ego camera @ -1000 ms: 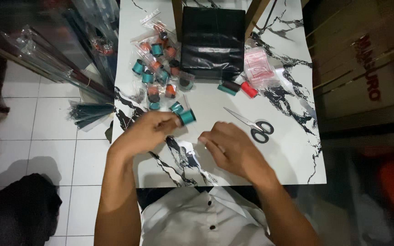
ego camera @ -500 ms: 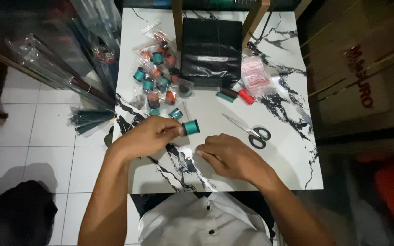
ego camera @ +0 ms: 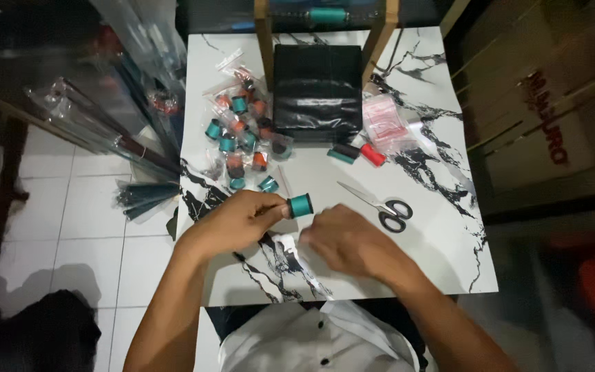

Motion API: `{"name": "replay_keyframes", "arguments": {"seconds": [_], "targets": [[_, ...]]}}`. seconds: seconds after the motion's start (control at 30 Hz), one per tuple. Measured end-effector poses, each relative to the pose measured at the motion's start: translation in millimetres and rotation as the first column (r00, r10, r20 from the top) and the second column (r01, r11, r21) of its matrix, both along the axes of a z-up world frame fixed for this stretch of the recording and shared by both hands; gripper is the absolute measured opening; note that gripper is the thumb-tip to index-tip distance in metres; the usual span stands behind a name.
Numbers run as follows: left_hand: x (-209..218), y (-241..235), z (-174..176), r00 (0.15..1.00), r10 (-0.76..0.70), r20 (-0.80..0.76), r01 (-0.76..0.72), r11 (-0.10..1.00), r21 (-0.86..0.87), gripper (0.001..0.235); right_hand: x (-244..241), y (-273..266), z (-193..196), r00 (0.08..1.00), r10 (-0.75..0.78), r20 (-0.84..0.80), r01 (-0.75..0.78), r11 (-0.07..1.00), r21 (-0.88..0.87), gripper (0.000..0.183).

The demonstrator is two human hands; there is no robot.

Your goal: The person winds teal thread from a spool onto a small bobbin by hand. The hands rotate the bobbin while guiding the thread to build up layers. The person continues winding the same bobbin throughout the clip.

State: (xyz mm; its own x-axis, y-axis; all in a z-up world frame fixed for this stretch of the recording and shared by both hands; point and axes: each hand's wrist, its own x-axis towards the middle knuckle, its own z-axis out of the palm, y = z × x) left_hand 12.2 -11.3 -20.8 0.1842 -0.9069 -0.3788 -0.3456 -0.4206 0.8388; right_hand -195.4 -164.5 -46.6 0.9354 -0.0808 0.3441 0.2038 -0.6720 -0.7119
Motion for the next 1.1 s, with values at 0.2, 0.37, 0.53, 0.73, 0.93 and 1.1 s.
{"name": "replay_keyframes", "arguments": {"seconds": [0.2,0.37,0.53,0.73,0.93,1.1], "targets": [[-16.0,-7.4,0.3,0.983,-0.182,0.023,0.180,0.979,0.092,0.030,-7.9,1.9,33.6,0.990,0.002,0.141,0.024,0.982,-0.188,0.027],[-38.2,-1.0,-0.8,0.943,-0.265,-0.201,0.268,0.963,-0.013,0.030,-8.8,-22.4,21.7,0.989,-0.091,0.121,0.082,0.993,0.079,0.012],[-34.6,-8.3,-2.6,0.977,-0.125,-0.175,0.116,0.991,-0.062,0.032,-28.5,-10.6,-1.3,0.998,-0.028,-0.064,0.037,0.989,0.140,0.009],[-52.3,5.2,10.1,0.998,0.012,-0.065,-0.007,0.997,0.082,0.031,-37.7,12.3,40.1,0.996,0.090,0.015,-0.084,0.970,-0.229,0.023],[-65.8,11.7,2.7,0.987,-0.067,-0.144,0.079,0.993,0.083,0.032,-27.2,-22.5,35.6,1.000,0.011,0.016,-0.011,1.000,0.008,0.022],[-54.5,16.2,-5.8,0.989,-0.002,-0.145,-0.004,0.999,-0.036,0.029,-22.5,-29.7,-45.5,1.000,-0.001,-0.014,0.001,1.000,0.007,0.015]]}}
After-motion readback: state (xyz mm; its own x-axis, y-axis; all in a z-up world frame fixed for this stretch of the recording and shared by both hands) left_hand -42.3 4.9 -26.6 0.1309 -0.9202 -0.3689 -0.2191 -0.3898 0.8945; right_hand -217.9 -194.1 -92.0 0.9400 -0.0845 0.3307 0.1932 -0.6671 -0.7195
